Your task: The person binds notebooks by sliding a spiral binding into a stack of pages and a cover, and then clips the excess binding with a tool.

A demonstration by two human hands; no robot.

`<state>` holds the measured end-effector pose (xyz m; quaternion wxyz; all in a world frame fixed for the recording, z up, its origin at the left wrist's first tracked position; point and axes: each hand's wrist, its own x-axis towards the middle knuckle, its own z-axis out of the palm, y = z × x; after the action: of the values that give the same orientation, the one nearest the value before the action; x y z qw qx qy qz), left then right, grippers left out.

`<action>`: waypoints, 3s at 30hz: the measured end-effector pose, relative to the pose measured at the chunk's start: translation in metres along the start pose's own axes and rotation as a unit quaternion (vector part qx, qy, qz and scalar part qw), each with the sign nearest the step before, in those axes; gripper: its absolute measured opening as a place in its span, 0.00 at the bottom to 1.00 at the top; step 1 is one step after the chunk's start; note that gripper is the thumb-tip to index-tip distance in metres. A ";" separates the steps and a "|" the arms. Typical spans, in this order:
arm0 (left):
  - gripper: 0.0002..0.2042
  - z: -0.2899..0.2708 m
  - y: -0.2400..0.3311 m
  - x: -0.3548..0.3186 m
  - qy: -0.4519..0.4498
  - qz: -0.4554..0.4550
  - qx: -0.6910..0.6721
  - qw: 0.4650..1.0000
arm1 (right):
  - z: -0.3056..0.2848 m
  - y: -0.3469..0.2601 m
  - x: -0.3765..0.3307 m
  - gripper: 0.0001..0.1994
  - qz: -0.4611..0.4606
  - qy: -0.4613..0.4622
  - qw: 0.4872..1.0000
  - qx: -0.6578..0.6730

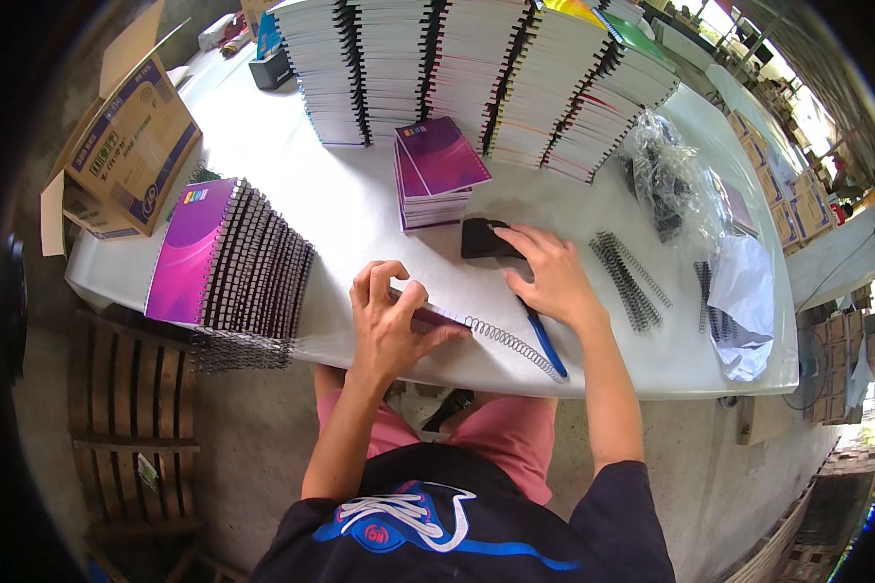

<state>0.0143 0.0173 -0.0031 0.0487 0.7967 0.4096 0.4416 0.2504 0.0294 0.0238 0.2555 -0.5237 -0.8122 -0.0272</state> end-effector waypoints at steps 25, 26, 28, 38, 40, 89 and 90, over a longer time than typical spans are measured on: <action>0.26 -0.002 -0.006 0.006 -0.002 0.009 -0.072 0.997 | 0.007 -0.024 -0.012 0.12 0.117 -0.038 0.776 0.618; 0.27 -0.001 -0.006 0.002 -0.001 0.006 -0.067 0.998 | 0.008 -0.029 -0.017 0.13 0.070 0.006 0.723 0.687; 0.28 0.002 -0.013 0.005 0.004 0.001 -0.051 0.999 | 0.006 -0.035 -0.016 0.14 0.014 -0.012 0.742 0.670; 0.30 0.005 -0.023 0.003 0.003 -0.065 -0.192 0.979 | 0.015 -0.037 -0.004 0.15 0.232 -0.013 0.854 0.465; 0.31 0.009 -0.029 0.006 0.015 -0.086 -0.207 0.974 | 0.010 -0.044 -0.003 0.14 0.090 0.023 0.797 0.597; 0.21 -0.007 -0.028 -0.003 -0.053 -0.106 -0.293 0.949 | -0.033 -0.128 -0.049 0.17 0.218 0.209 0.736 0.606; 0.21 -0.009 -0.033 -0.005 -0.066 -0.113 -0.330 0.935 | -0.047 -0.116 -0.046 0.16 0.249 0.200 0.756 0.571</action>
<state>-0.0133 0.0330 -0.0153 0.3853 0.7116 0.3237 0.4903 0.1830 -0.0755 0.0701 0.6614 -0.4472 -0.4482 0.4021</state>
